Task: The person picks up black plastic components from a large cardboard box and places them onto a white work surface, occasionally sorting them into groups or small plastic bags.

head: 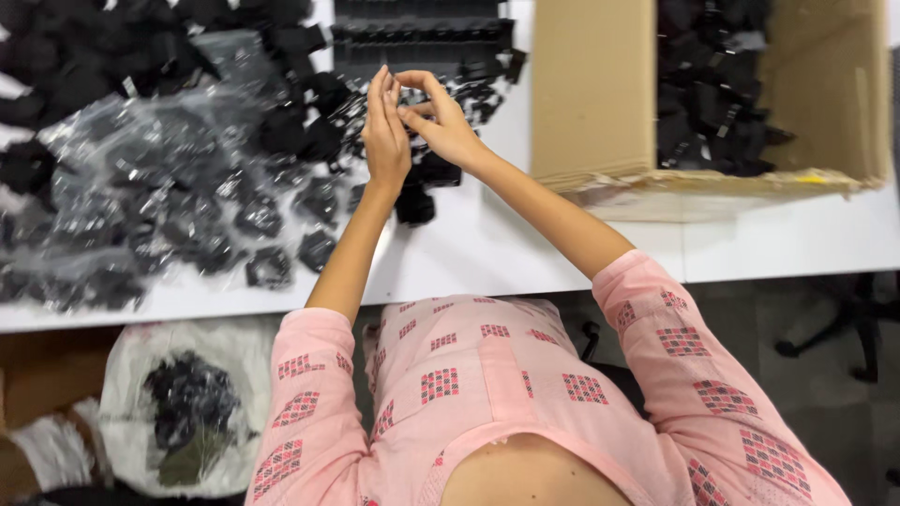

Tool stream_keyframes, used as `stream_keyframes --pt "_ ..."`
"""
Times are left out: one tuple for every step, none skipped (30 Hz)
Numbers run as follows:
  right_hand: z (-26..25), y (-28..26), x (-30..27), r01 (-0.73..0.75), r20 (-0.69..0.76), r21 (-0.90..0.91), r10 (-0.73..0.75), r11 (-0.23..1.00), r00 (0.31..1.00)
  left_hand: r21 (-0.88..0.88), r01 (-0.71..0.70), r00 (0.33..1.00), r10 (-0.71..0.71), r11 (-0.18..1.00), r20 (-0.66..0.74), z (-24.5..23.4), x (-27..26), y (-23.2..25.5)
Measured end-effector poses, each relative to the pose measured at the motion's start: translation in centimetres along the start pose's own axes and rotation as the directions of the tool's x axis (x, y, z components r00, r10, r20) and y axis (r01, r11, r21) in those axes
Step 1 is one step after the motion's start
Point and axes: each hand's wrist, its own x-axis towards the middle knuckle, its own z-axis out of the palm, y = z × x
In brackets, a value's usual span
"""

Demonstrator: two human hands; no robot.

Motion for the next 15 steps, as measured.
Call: stream_keyframes --pt "-1.5 -1.0 -0.7 0.054 -0.018 -0.084 -0.055 0.995 0.998 -0.076 -0.059 0.998 0.060 0.995 0.013 1.6 0.2 1.0" --pt "-3.0 -2.0 -1.3 0.055 -0.036 -0.093 -0.059 0.994 0.998 -0.089 -0.066 0.997 0.069 0.994 0.027 3.1 0.5 2.1" --pt "-4.6 -2.9 -2.0 0.075 -0.060 -0.071 -0.079 0.995 0.995 -0.064 -0.133 0.991 0.133 0.989 0.002 4.7 0.8 3.2" --pt "-6.0 -3.8 -2.8 0.093 -0.082 -0.047 -0.097 0.995 0.992 -0.034 -0.195 0.981 0.194 0.980 -0.022 6.1 0.9 4.4" --pt "-7.6 -4.7 -3.6 0.094 -0.098 -0.053 -0.099 0.994 0.990 -0.046 -0.200 0.980 0.199 0.979 -0.011 7.6 0.9 5.7" --pt "-9.2 -5.6 -4.5 0.104 -0.128 -0.066 -0.112 0.992 0.985 0.008 -0.257 0.966 0.257 0.966 -0.028 9.1 0.9 7.0" --pt "-10.9 -6.4 -5.4 0.114 -0.158 -0.080 -0.125 0.990 0.979 0.061 -0.312 0.948 0.315 0.948 -0.043 10.5 1.0 8.1" --pt "-12.5 -7.1 -6.2 0.111 -0.173 -0.084 -0.125 0.990 0.977 0.050 -0.315 0.948 0.317 0.948 -0.032 11.9 1.0 9.2" --pt "-14.3 -7.8 -7.0 0.132 -0.166 -0.079 -0.144 0.988 0.975 0.087 -0.299 0.954 0.300 0.950 0.002 13.4 1.0 10.2" --pt "-16.1 -8.4 -7.7 0.152 -0.160 -0.073 -0.162 0.986 0.974 0.124 -0.284 0.959 0.282 0.951 0.035 14.8 1.0 11.0" --pt "-18.0 -8.8 -8.5 0.149 -0.175 -0.077 -0.160 0.986 0.972 0.114 -0.287 0.958 0.284 0.951 0.047 16.2 1.1 11.8" --pt "-20.0 -9.2 -9.2 0.174 -0.163 -0.126 -0.194 0.977 0.967 0.112 -0.341 0.940 0.337 0.933 0.051 17.6 1.4 12.4" --pt "-22.0 -9.4 -9.8 0.199 -0.150 -0.174 -0.226 0.964 0.963 0.110 -0.393 0.919 0.389 0.913 0.056 19.0 1.7 13.1" --pt "-24.0 -9.3 -10.1 0.198 -0.154 -0.179 -0.226 0.964 0.962 0.104 -0.395 0.919 0.391 0.913 0.057 20.3 1.9 13.7" --pt "-26.0 -9.0 -10.3 0.151 -0.213 -0.205 -0.195 0.967 0.957 0.136 -0.367 0.930 0.358 0.920 0.086 21.7 2.2 14.3"
